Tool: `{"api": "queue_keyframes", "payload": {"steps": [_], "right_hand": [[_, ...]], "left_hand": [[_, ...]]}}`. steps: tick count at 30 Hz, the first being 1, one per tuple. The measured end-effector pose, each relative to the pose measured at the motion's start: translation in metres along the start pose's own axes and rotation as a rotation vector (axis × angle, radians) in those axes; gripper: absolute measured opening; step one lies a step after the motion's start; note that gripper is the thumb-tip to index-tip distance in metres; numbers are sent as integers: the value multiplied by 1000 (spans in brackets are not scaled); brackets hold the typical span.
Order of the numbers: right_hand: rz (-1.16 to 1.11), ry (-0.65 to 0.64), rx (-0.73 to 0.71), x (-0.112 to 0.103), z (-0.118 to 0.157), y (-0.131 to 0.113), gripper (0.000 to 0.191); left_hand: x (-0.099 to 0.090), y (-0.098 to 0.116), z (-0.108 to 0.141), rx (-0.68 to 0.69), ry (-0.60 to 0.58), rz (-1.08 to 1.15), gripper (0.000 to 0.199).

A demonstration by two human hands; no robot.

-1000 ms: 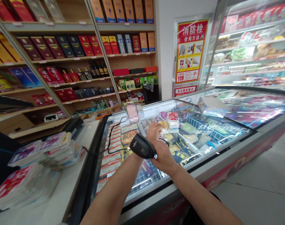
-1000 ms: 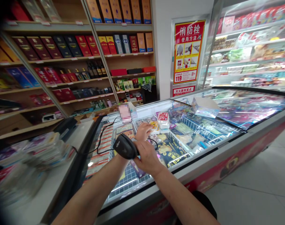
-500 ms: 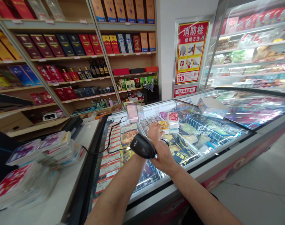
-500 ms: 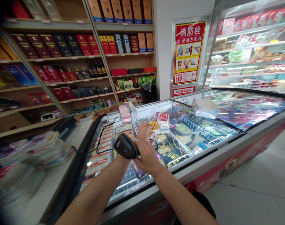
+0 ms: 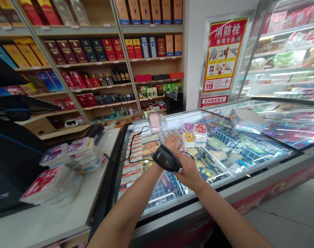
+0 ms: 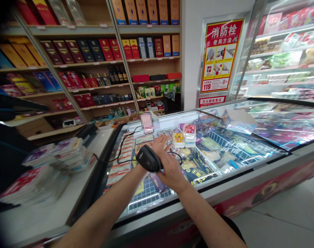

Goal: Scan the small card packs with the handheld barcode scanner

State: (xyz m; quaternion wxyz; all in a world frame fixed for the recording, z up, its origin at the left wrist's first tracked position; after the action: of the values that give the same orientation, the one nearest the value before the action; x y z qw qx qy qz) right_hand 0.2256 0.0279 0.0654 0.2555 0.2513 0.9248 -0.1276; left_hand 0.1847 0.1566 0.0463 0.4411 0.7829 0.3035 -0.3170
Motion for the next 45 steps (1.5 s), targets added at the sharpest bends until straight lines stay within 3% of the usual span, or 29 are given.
{"api": "queue_keyframes", "payload": {"steps": [6,11,20,24,28,32,35,38,45], "right_hand": [[-16,-10,-18,2,2,0,30],[-21,-32,-29,2,0,-1,31],[-7,-56,-47,6,4,0,31],[7,-52,-63,5,4,-1,32],[-5,-58,-42,5,3,0,33],[-8,-59,-50,5,3,-1,33],[0,-62,-49,5,4,0,33],[-3,-69,-46,6,4,0,33],[-32,-77,-42,7,3,-1,32]], "left_hand": [[-12,-32,25,-37,-5,-162,52],[-49,-52,60,-20,25,-329,54],[-146,-89,139,-155,123,-681,52],[-200,-108,172,-259,264,-797,53],[-254,-114,203,-374,447,-841,57],[-291,-123,230,-505,562,-859,63],[-306,-142,244,-586,578,-885,60],[-309,-161,250,-557,521,-851,58],[-308,-165,251,-439,520,-792,51]]}}
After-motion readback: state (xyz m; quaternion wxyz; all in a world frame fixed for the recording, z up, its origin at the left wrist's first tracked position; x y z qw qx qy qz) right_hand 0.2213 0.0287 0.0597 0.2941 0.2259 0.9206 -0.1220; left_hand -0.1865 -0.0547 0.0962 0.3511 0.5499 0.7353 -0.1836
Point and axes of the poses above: each hand's wrist, its own z-axis away from the middle knuckle, its own x-axis out of the palm, y = z × x, the point moved 9 cm from there along -z, towards the middle knuckle, and after that the axes turned 11 degrees about -x, right-handed, at the moved point
